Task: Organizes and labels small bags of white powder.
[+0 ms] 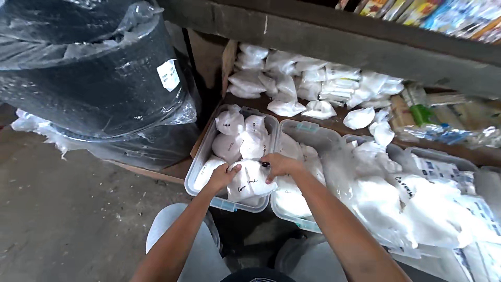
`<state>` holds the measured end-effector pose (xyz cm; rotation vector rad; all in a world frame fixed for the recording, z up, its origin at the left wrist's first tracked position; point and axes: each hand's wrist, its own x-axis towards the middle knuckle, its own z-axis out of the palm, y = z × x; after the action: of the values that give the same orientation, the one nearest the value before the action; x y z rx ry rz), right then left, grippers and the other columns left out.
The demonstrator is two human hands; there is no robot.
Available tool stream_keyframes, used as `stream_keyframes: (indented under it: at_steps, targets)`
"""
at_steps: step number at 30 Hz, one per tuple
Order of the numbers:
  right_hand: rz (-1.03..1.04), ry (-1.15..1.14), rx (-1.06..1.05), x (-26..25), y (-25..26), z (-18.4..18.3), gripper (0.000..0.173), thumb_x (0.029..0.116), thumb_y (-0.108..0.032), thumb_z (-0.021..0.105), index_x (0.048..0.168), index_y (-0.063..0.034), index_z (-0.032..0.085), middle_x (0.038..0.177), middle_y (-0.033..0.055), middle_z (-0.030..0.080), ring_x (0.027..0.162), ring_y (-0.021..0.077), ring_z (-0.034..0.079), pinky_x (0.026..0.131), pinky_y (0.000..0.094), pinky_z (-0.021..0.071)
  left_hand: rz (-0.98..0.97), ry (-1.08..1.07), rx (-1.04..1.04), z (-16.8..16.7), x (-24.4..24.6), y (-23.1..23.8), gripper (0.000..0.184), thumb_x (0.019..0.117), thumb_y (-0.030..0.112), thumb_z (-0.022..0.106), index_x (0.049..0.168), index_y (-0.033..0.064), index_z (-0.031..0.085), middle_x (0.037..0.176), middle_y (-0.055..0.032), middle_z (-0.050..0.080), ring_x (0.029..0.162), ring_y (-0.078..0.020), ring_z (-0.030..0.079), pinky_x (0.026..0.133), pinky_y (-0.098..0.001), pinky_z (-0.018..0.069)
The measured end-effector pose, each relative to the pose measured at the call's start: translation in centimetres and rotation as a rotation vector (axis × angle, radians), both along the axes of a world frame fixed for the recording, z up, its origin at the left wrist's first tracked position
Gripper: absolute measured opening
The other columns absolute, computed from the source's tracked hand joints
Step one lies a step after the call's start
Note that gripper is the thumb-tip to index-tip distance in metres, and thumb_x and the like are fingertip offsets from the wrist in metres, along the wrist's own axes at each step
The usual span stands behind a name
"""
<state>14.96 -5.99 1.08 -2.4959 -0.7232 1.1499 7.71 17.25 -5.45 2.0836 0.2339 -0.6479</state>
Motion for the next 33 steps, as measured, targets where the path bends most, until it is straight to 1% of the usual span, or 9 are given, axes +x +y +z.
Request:
stream_keyframes:
  at_steps: [7, 11, 14, 19, 23, 26, 29, 31, 33]
  targets:
    - [-0.123, -0.137, 0.162, 2.1, 1.2, -3.6, 0.04, 0.096, 0.0, 0.059, 0.134, -0.0119, 0.067, 0.129, 0.0192, 0.067, 0.121, 0.0368, 0.063, 0.104, 0.058, 0.047, 0.328, 0.055, -0.25, -0.5, -3.4, -2.8, 0.049, 0.1087, 0.039, 0.051, 0.109, -0.0075, 0.065, 0.099, -0.0231, 0.069, 0.082, -0.0294, 0.073, 0.075, -0.0477, 0.0637]
    - [-0.04, -0.026, 0.058, 2.0, 1.7, -3.1, 0.04, 0.0988, -0.005, 0.059, 0.139, -0.0028, 0.059, 0.127, 0.0268, 0.063, 0.116, 0.0416, 0.062, 0.096, 0.0607, 0.0476, 0.112, -0.055, 0.097, 0.4, -3.0, -2.1, 0.049, 0.1098, 0.036, 0.049, 0.106, -0.0096, 0.066, 0.099, -0.0262, 0.067, 0.092, -0.035, 0.068, 0.088, -0.0525, 0.0541]
    - [-0.034, -0.002, 0.037, 0.9, 1.1, -1.7, 0.052, 0.095, -0.015, 0.07, 0.143, -0.0004, 0.056, 0.131, 0.0296, 0.062, 0.122, 0.0448, 0.059, 0.101, 0.0642, 0.0442, -0.13, -0.094, 0.241, 0.9, -1.6, 0.0, 0.05, 0.1094, 0.036, 0.05, 0.108, -0.0112, 0.066, 0.102, -0.0293, 0.067, 0.099, -0.0406, 0.067, 0.094, -0.0569, 0.0501]
    - [-0.079, -0.104, -0.17, -3.6, 0.5, -2.1, 0.104, 0.0755, -0.047, 0.089, 0.156, -0.0055, 0.038, 0.146, 0.0276, 0.051, 0.136, 0.0474, 0.047, 0.105, 0.0683, 0.041, -0.383, -0.087, 0.145, 1.8, -2.4, -1.3, 0.045, 0.1119, 0.032, 0.042, 0.111, -0.008, 0.063, 0.096, -0.0253, 0.066, 0.092, -0.038, 0.067, 0.088, -0.0556, 0.0516]
    - [-0.071, -0.167, -0.206, -3.9, -0.1, -1.8, 0.095, 0.0776, -0.037, 0.089, 0.157, -0.0131, 0.042, 0.148, 0.0244, 0.05, 0.14, 0.0482, 0.041, 0.1, 0.0693, 0.0433, -0.392, -0.089, 0.476, 5.4, -1.7, -2.4, 0.059, 0.105, 0.053, 0.05, 0.129, 0.001, 0.064, 0.128, -0.0285, 0.062, 0.123, -0.046, 0.06, 0.097, -0.0663, 0.0473]
    - [-0.138, -0.187, -0.066, -5.4, 0.4, -1.7, 0.105, 0.0764, -0.053, 0.086, 0.158, -0.0073, 0.038, 0.148, 0.0282, 0.049, 0.137, 0.0481, 0.045, 0.101, 0.0681, 0.0439, -0.413, -0.439, 0.311, 3.3, 0.0, -1.2, 0.113, 0.0761, 0.073, 0.075, 0.157, 0.0029, 0.037, 0.16, -0.0304, 0.032, 0.147, -0.0483, 0.035, 0.115, -0.063, 0.0363]
    - [-0.243, -0.203, 0.012, -8.1, 1.1, -2.2, 0.099, 0.0774, -0.042, 0.088, 0.154, 0.0001, 0.041, 0.153, 0.0294, 0.044, 0.139, 0.0485, 0.044, 0.105, 0.0662, 0.0438, -0.573, -0.713, 0.08, -1.8, 0.4, -3.4, 0.088, 0.1009, 0.07, 0.029, 0.16, 0.0055, 0.036, 0.168, -0.0225, 0.022, 0.156, -0.0464, 0.018, 0.125, -0.0616, 0.0209]
    - [-0.293, -0.216, 0.036, -9.2, 1.1, -2.4, 0.082, 0.0806, -0.037, 0.087, 0.146, -0.0011, 0.053, 0.158, 0.0265, 0.04, 0.144, 0.0483, 0.038, 0.106, 0.0669, 0.0428, -0.523, -0.785, 0.073, -4.0, -0.7, -5.1, 0.071, 0.1081, 0.049, 0.021, 0.151, 0.0007, 0.05, 0.164, -0.0254, 0.032, 0.153, -0.0506, 0.024, 0.123, -0.0634, 0.0224]
    - [-0.342, -0.242, 0.044, -9.5, 1.2, -3.3, 0.094, 0.0812, -0.04, 0.086, 0.157, -0.0067, 0.041, 0.162, 0.0222, 0.036, 0.144, 0.048, 0.038, 0.1, 0.0653, 0.0481, -0.471, -0.855, 0.153, -5.5, -1.0, -4.9, 0.069, 0.108, 0.045, 0.02, 0.149, 0.001, 0.052, 0.16, -0.0278, 0.037, 0.15, -0.0505, 0.031, 0.121, -0.0648, 0.0258]
